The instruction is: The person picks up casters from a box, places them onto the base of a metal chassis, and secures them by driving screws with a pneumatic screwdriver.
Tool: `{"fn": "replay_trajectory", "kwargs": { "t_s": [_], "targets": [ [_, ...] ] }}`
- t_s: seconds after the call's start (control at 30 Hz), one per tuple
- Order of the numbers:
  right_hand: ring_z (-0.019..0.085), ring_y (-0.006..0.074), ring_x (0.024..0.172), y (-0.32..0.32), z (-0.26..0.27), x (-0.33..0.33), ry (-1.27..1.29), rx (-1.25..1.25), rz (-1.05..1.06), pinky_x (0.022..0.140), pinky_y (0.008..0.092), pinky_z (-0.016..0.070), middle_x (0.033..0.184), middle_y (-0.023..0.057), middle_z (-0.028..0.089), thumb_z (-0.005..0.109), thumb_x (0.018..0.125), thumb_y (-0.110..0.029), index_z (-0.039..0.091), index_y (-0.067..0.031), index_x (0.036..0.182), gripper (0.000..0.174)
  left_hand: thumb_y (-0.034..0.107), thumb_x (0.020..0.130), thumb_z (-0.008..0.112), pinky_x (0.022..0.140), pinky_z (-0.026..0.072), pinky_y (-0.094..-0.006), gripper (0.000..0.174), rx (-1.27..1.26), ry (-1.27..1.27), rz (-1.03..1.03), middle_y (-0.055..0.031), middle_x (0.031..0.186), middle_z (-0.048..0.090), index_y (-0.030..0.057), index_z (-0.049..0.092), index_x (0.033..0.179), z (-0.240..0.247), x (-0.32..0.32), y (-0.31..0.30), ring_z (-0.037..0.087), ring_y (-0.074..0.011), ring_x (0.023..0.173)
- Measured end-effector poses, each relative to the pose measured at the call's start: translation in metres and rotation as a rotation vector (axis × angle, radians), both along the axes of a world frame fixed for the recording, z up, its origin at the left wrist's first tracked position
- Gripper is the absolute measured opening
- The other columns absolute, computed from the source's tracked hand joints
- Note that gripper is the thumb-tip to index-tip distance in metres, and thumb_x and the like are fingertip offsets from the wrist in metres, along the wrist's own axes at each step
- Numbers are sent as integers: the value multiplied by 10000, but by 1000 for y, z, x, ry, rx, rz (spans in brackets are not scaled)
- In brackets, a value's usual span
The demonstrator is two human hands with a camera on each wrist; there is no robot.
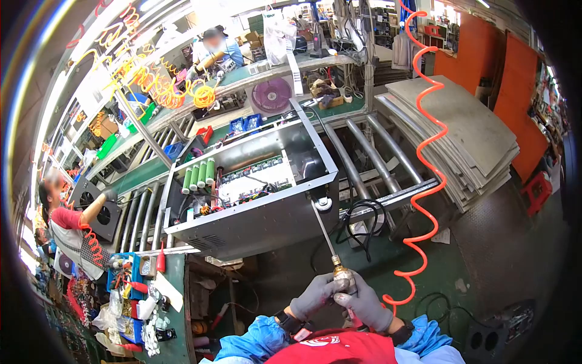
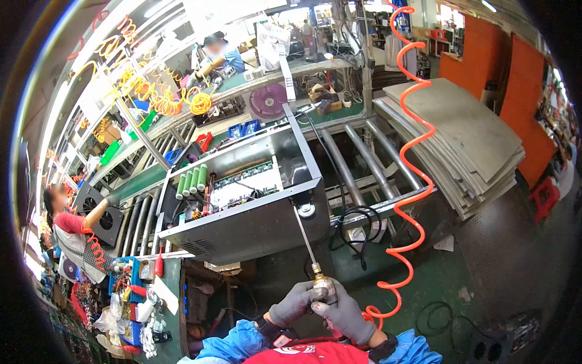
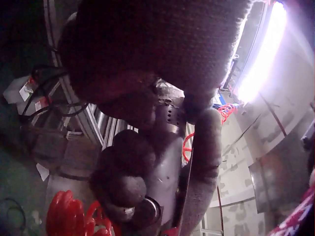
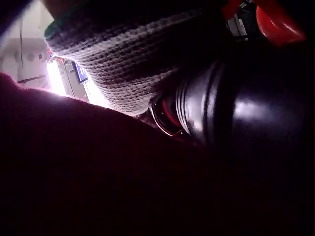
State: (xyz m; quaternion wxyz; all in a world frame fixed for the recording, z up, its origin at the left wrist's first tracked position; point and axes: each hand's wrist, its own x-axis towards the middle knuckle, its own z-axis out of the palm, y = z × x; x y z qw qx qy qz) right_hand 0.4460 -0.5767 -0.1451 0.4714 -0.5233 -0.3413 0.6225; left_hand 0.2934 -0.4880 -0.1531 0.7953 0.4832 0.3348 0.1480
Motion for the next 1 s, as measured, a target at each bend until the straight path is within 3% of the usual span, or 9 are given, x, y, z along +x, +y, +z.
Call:
{"fn": "replay_trajectory", "kwargs": {
  "t_s": [0.3, 0.5, 0.6, 0.7, 0.8, 1.0],
  "targets": [
    [609, 96, 809, 6, -6, -2, -71, 39, -1, 625, 265, 539, 995, 32, 632, 718, 886, -223, 372, -73, 1474, 698, 331, 977, 597, 581, 378, -202, 332, -42, 11, 9, 33, 903, 613, 38, 640, 1129, -2, -3, 5, 518, -38, 716],
    [606, 95, 771, 5, 11, 3, -7, -100, 54, 616, 255, 532, 1033, 50, 607, 648, 889, -168, 336, -89, 1507, 697, 367, 979, 603, 600, 384, -213, 363, -24, 29, -13, 28, 893, 614, 29, 647, 1104, -4, 0, 7, 518, -44, 730],
    [622, 125, 698, 7, -5, 5, 61, -34, 43, 597, 286, 535, 985, 66, 621, 623, 912, -181, 366, -127, 1487, 632, 386, 981, 603, 607, 383, -217, 375, -3, 50, -42, 25, 873, 610, 27, 651, 1079, 9, 1, 9, 513, -48, 737],
    [624, 140, 635, 5, 7, 17, 415, -261, 111, 544, 313, 540, 875, 58, 620, 612, 954, -214, 367, -174, 1472, 575, 399, 983, 603, 597, 369, -218, 374, 48, 98, -36, 26, 846, 602, 36, 654, 1061, 14, 5, 9, 501, -49, 722],
    [627, 156, 627, -2, 4, 22, 815, -250, 117, 551, 323, 543, 855, 69, 617, 577, 967, -227, 367, -204, 1464, 540, 403, 985, 598, 577, 347, -220, 357, 78, 117, -6, 35, 814, 582, 56, 654, 1045, 25, 8, 6, 476, -48, 687],
    [604, 147, 628, 5, 33, 14, 488, -242, 71, 551, 312, 538, 850, 72, 593, 572, 969, -216, 362, -191, 1469, 542, 396, 996, 568, 545, 329, -229, 330, -2, 40, 21, 50, 766, 543, 76, 649, 1014, 28, 7, 5, 438, -49, 632]
  ]
}}
